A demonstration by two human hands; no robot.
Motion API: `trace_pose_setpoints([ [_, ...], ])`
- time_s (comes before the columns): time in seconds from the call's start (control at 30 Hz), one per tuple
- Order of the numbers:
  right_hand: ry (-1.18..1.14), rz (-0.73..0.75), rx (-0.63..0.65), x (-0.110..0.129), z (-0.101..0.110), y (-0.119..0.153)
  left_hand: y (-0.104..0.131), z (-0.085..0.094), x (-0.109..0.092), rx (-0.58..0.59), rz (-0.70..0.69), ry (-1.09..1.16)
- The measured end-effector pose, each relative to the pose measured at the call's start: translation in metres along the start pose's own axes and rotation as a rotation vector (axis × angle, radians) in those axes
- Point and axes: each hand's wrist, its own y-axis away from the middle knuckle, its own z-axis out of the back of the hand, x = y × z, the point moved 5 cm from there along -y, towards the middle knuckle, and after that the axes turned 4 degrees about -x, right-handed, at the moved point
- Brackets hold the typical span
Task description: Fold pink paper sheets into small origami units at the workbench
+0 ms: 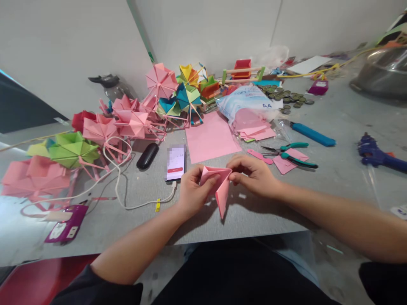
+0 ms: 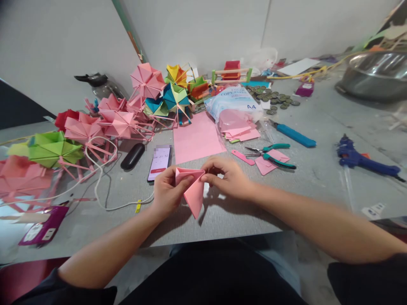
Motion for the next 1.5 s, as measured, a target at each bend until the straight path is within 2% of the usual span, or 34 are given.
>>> trace_pose_setpoints([
  [0.1, -0.100, -0.061, -0.009, 0.000, -0.004, 0.002, 0.002, -0.002, 0.000, 0.004, 0.032, 0.026],
  [0.33, -0.160, -0.098, -0.066, -0.003, -0.010, 0.008, 0.009, -0.005, -0.001, 0.005, 0.074, 0.071],
  [0.6, -0.122, -0.075, -0.126, 0.001, -0.014, 0.010, 0.014, -0.008, 0.002, 0.043, 0.019, -0.023],
  [0.67, -0.078, -0.055, -0.143, 0.001, -0.012, 0.009, 0.014, -0.006, 0.002, 0.036, -0.044, -0.075],
  [0.87, 0.071, 0.045, -0.129, 0.004, -0.003, 0.004, 0.012, 0.003, -0.009, 0.008, -0.387, -0.085],
  [0.93, 0.163, 0.133, -0.127, 0.009, 0.002, 0.001, 0.009, 0.006, -0.016, 0.024, -0.525, -0.121],
  [1.0, 0.277, 0.257, -0.134, 0.015, 0.007, 0.000, 0.006, 0.007, -0.024, 0.080, -0.682, -0.232],
  [1.07, 0.393, 0.382, -0.131, 0.020, 0.011, 0.000, 0.002, 0.006, -0.029, 0.146, -0.783, -0.370],
  [1.2, 0.576, 0.516, -0.091, 0.023, 0.012, 0.002, -0.007, 0.007, -0.027, 0.225, -0.769, -0.565],
  [1.3, 0.646, 0.558, -0.075, 0.025, 0.009, 0.005, -0.010, 0.007, -0.024, 0.223, -0.786, -0.666],
  [1.4, 0.704, 0.564, -0.056, 0.027, 0.006, 0.007, -0.010, 0.008, -0.025, 0.168, -0.829, -0.720],
  [1.5, 0.745, 0.523, -0.020, 0.025, 0.006, 0.007, -0.009, 0.007, -0.027, 0.179, -0.800, -0.703],
])
